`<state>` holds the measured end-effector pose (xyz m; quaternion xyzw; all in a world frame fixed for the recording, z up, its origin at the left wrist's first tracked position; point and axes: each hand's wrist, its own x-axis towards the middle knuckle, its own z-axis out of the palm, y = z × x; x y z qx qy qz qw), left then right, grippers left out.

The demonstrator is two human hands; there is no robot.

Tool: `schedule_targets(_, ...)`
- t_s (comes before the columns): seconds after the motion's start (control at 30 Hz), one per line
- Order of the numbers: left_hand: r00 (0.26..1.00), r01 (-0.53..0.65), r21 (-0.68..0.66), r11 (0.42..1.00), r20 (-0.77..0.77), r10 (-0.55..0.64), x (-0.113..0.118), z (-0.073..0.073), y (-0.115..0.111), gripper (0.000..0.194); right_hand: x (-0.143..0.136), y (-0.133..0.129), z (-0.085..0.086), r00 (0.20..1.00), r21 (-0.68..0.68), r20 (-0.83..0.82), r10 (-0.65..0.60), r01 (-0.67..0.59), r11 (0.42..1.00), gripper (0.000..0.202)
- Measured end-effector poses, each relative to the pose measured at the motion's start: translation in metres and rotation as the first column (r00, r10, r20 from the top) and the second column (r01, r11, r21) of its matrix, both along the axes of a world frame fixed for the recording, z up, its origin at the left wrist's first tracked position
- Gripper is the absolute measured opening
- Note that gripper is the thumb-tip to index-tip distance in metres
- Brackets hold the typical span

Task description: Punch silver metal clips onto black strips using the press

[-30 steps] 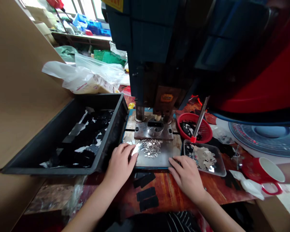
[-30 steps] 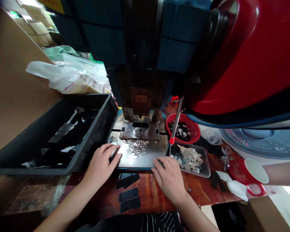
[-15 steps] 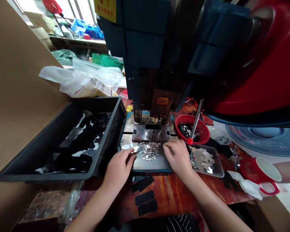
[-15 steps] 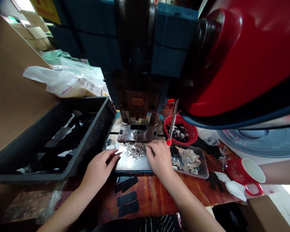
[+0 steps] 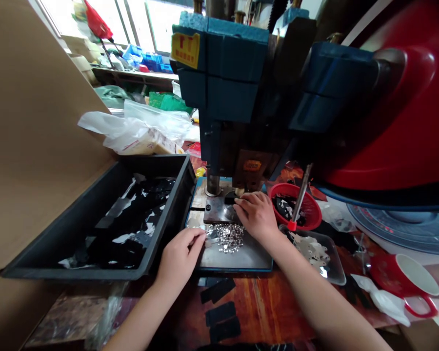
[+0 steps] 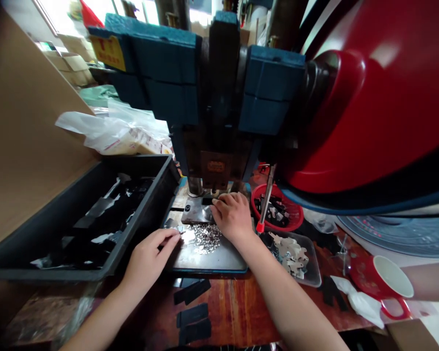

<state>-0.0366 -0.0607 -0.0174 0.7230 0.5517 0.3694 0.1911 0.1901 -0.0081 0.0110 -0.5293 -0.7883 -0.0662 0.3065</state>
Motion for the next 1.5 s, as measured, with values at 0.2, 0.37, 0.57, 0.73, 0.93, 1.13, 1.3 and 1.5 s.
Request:
schedule_targets(0.2,0.995,0.042,0.013,0.999,0.095,-0.043,0.023,0.015,0.026,0.022,0.005,-0.007,0.001,1.0,-0.042,0.003,0.02,-0.02,0.999,0.028)
schedule_targets(0.37,0.99,0.031,0.064,0.997,0.134,-0.039,0.055,0.031,0.056,0.02,0.008,-0.005,-0.006,0.974,-0.042,-0.226,0.008,-0.018,0.999,0.029)
schedule_targets(0.57,0.998,0.038,0.136,0.99,0.052,-0.045,0.073,0.033,0.078,0.018,0.01,-0.006,-0.01,0.972,-0.016,-0.23,0.056,-0.062,0.998,0.026)
schedule_targets(0.73,0.999,0.036,0.153,0.988,0.029,-0.041,0.071,0.028,0.085,0.016,0.01,-0.003,-0.009,0.984,-0.024,-0.167,0.06,-0.065,0.998,0.027)
schedule_targets(0.93,0.999,0.025,0.14,0.99,0.028,-0.029,0.07,0.024,0.09,0.015,0.008,-0.006,-0.005,1.0,-0.027,-0.005,0.0,0.0,1.0,0.028)
schedule_targets(1.13,0.998,0.023,0.119,0.993,0.057,-0.03,0.073,0.023,0.093,0.014,0.001,-0.006,0.004,1.0,-0.045,0.019,-0.014,0.015,0.999,0.027)
schedule_targets(1.3,0.993,-0.058,0.128,0.99,0.114,0.044,0.061,0.025,0.08,0.019,0.016,-0.021,-0.008,0.878,-0.12,-0.474,-0.071,0.015,0.993,0.029)
schedule_targets(1.5,0.988,-0.044,0.125,0.991,0.15,0.024,0.042,0.014,0.045,0.017,0.046,-0.066,-0.036,0.263,-0.215,-0.947,-0.185,-0.091,0.972,0.052)
